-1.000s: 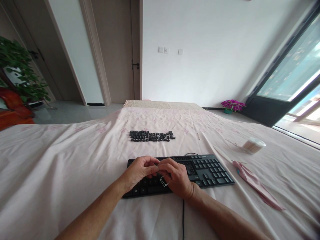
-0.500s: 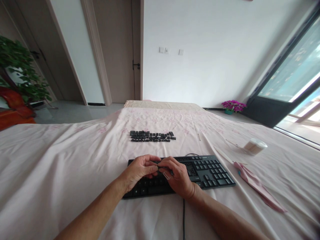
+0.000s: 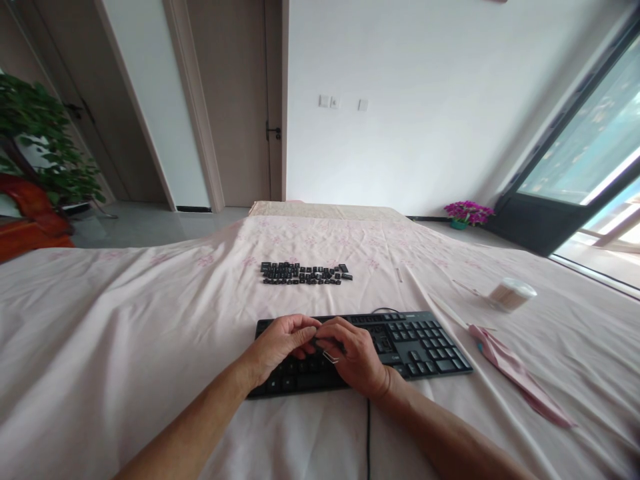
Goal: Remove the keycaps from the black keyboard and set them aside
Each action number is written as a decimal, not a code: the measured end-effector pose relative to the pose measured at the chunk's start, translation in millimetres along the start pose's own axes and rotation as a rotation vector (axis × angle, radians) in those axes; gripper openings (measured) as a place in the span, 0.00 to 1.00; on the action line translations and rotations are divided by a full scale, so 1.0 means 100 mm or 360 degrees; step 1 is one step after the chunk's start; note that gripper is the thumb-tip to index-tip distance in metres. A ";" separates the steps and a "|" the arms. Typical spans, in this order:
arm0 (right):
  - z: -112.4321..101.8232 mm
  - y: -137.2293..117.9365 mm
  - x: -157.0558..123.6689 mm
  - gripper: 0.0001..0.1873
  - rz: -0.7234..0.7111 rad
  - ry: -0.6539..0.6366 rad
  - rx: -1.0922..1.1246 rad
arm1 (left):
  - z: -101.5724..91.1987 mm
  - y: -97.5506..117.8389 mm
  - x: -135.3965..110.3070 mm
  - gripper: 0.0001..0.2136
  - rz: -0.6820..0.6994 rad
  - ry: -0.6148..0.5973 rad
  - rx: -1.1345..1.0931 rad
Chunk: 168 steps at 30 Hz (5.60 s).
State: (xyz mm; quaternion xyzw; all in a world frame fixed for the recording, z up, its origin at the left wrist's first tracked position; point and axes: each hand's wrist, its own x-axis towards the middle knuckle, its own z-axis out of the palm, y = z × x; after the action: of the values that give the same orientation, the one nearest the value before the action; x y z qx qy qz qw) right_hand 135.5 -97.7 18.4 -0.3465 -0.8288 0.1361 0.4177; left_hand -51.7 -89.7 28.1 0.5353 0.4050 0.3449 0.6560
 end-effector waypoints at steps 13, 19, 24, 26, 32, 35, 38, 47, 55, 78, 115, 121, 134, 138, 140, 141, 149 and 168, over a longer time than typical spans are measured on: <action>-0.01 0.00 0.00 0.07 -0.0031 -0.0044 -0.0006 | 0.01 0.01 0.01 0.20 0.0030 0.0035 0.0026; 0.00 -0.01 0.01 0.06 -0.0027 -0.0014 0.0006 | -0.01 -0.01 0.01 0.19 0.0023 0.0000 -0.0071; 0.00 0.00 0.00 0.06 -0.0012 -0.0003 0.0007 | -0.01 -0.02 0.01 0.19 0.0037 -0.0003 -0.0081; 0.00 0.00 0.00 0.06 -0.0005 0.0004 0.0000 | -0.01 -0.01 0.01 0.19 0.0046 0.0003 -0.0091; 0.00 0.00 0.01 0.07 0.0007 0.0013 -0.0016 | 0.00 0.00 0.01 0.20 0.0036 0.0008 -0.0122; 0.00 0.00 0.01 0.07 0.0009 0.0011 -0.0005 | 0.00 0.00 0.00 0.21 0.0039 0.0012 -0.0136; 0.00 0.00 0.02 0.07 0.0013 0.0024 0.0011 | 0.01 -0.01 0.01 0.21 0.0052 0.0022 -0.0144; -0.01 -0.02 0.01 0.06 -0.0002 0.0001 0.0004 | 0.03 -0.02 0.01 0.19 0.0106 0.0043 -0.0033; 0.00 -0.01 0.01 0.06 0.0004 -0.0025 0.0027 | 0.02 -0.03 0.02 0.20 0.0094 0.0029 -0.0027; 0.01 0.01 0.00 0.06 0.0031 -0.0085 0.0100 | 0.02 -0.10 0.05 0.18 0.0153 0.0059 0.0029; 0.16 1.23 1.71 0.07 0.0905 -0.0138 -0.0796 | -0.07 -0.07 0.12 0.08 0.0603 0.0358 0.1263; 0.35 1.37 1.83 0.07 0.1005 -0.0252 -0.0844 | -0.08 -0.05 0.12 0.09 0.0568 0.0350 0.1230; 0.49 1.41 1.87 0.10 0.1022 -0.0397 -0.0861 | -0.08 -0.05 0.13 0.08 0.0551 0.0348 0.1241; 0.50 1.41 1.88 0.11 0.1037 -0.0414 -0.0894 | -0.08 -0.04 0.13 0.08 0.0553 0.0349 0.1236; 0.51 1.40 1.88 0.11 0.1042 -0.0419 -0.0916 | -0.09 -0.03 0.13 0.08 0.0555 0.0349 0.1234; 0.51 1.40 1.89 0.11 0.1040 -0.0421 -0.0925 | -0.09 -0.03 0.13 0.08 0.0557 0.0349 0.1235; 0.42 1.20 1.88 0.14 0.0923 -0.0393 -0.0905 | -0.10 -0.04 0.12 0.08 0.0586 0.0362 0.1181; -0.21 -0.06 0.72 0.16 0.0619 -0.0298 0.0588 | -0.32 -0.07 0.04 0.09 0.0433 0.0351 0.0492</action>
State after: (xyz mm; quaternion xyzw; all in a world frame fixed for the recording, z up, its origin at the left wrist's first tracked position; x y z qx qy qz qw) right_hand 119.8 -54.0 77.8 -0.4029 -0.7430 0.3938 0.3613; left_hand -78.3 -73.8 17.5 0.6383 0.4464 0.4203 0.4654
